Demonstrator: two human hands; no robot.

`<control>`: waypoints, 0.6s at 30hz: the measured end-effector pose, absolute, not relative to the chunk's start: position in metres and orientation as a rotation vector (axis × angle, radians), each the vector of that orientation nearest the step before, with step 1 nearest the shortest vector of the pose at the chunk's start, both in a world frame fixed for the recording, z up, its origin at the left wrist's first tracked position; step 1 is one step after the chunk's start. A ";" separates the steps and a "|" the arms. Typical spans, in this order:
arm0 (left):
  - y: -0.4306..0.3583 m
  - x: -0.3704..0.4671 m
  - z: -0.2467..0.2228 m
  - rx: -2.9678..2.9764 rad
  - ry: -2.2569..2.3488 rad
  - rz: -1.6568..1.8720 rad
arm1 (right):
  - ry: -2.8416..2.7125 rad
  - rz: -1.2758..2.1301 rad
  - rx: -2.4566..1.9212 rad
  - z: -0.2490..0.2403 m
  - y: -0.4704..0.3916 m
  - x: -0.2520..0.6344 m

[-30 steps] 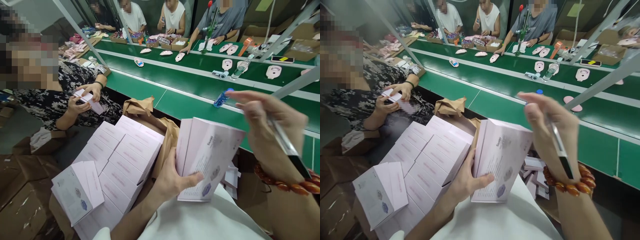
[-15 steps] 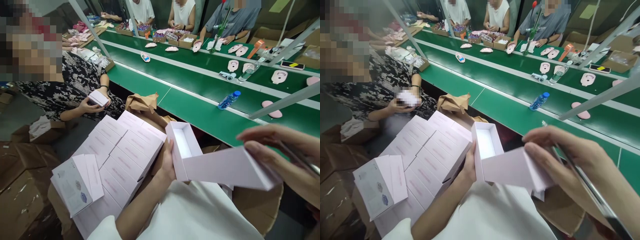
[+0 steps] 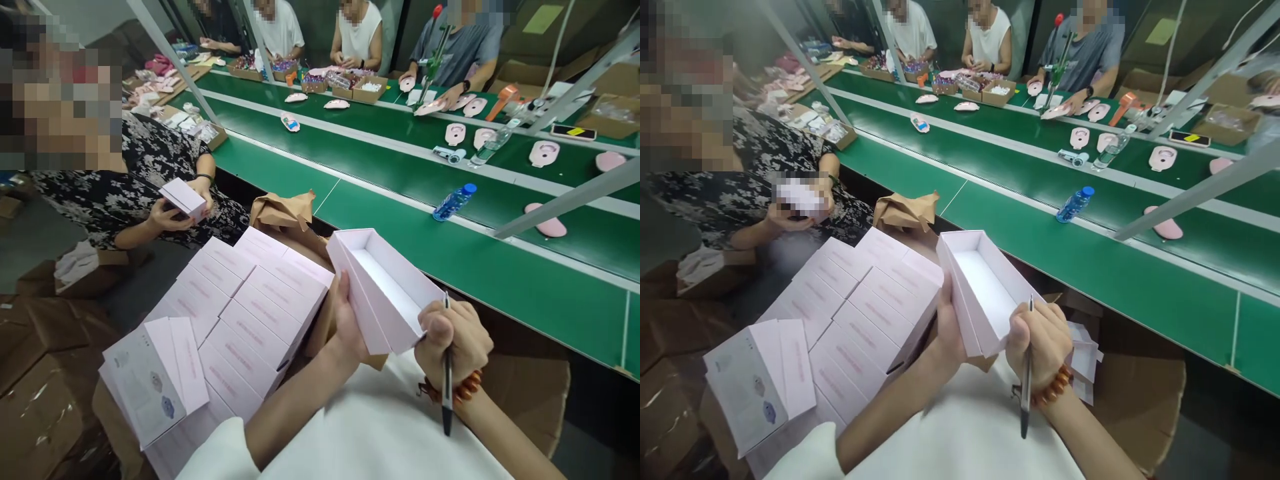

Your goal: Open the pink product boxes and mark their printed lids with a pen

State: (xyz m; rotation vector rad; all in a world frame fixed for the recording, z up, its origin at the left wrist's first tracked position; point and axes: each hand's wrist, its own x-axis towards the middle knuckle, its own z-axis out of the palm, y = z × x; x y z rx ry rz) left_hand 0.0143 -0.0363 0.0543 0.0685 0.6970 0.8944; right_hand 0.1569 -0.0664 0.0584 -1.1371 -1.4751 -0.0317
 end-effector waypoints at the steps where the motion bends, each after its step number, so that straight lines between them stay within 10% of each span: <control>1: -0.038 0.019 0.055 0.076 0.674 0.871 | -1.429 -0.076 -1.128 0.052 -0.066 0.156; 7: -0.033 0.027 0.046 0.145 0.758 0.854 | -1.305 0.062 -1.321 0.059 -0.087 0.186; 14: -0.043 0.055 0.005 0.443 0.958 0.624 | -1.074 1.223 -2.028 0.018 -0.107 0.276; 18: -0.055 0.063 -0.019 0.569 1.081 0.453 | -0.998 1.136 -2.324 -0.034 -0.141 0.318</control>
